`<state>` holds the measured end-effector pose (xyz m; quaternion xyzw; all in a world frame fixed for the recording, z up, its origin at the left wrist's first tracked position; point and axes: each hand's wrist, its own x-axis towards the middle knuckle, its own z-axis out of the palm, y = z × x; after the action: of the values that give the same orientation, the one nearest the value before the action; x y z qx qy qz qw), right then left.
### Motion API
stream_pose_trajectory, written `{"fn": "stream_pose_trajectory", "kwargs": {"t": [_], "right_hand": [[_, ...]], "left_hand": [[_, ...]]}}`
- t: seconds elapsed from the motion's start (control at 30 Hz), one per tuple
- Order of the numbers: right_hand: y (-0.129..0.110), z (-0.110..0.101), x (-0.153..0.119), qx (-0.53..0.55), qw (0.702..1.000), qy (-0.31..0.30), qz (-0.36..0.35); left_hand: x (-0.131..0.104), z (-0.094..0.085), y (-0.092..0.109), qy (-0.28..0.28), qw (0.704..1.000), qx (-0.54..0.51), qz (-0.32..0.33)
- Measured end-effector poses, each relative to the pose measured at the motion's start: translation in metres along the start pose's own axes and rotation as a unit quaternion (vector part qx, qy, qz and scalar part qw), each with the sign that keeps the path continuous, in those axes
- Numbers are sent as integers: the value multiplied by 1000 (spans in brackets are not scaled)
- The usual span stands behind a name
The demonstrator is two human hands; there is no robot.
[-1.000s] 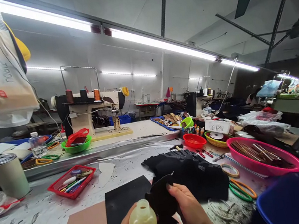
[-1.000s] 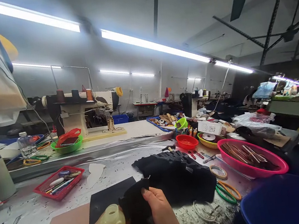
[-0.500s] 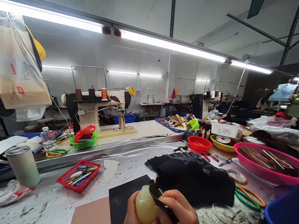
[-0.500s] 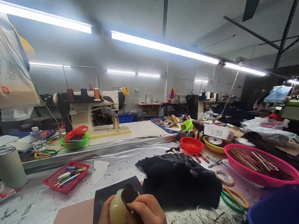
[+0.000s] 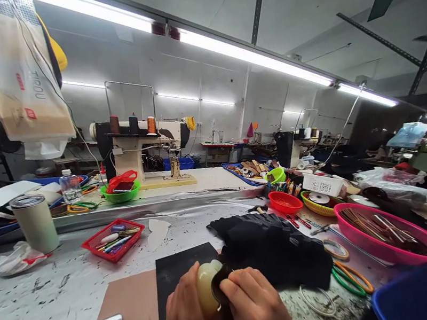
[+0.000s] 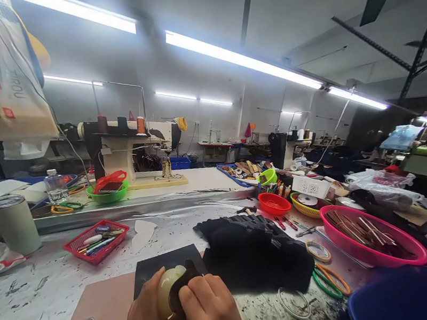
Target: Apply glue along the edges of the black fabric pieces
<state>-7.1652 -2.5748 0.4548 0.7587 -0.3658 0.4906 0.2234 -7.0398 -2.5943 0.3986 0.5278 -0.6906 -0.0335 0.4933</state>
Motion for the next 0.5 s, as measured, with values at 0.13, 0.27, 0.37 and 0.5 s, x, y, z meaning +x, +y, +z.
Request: {"fn": "stream_pose_trajectory", "kwargs": {"t": [0.13,0.27,0.37,0.5], "right_hand": [[3,-6,1,135,981,-84,109],[10,-10,1,445,801,-149,371],[11,-9,0,554,686,-117,456],[6,-10,-1,465,785,-121,391]], "left_hand": [[1,-5,4,3,1000,-20,-17],[5,-15,17,-87,967,-190,-146],[9,-23,24,-120,940,-264,-181],[12,-26,25,-129,938,-260,-190]]}}
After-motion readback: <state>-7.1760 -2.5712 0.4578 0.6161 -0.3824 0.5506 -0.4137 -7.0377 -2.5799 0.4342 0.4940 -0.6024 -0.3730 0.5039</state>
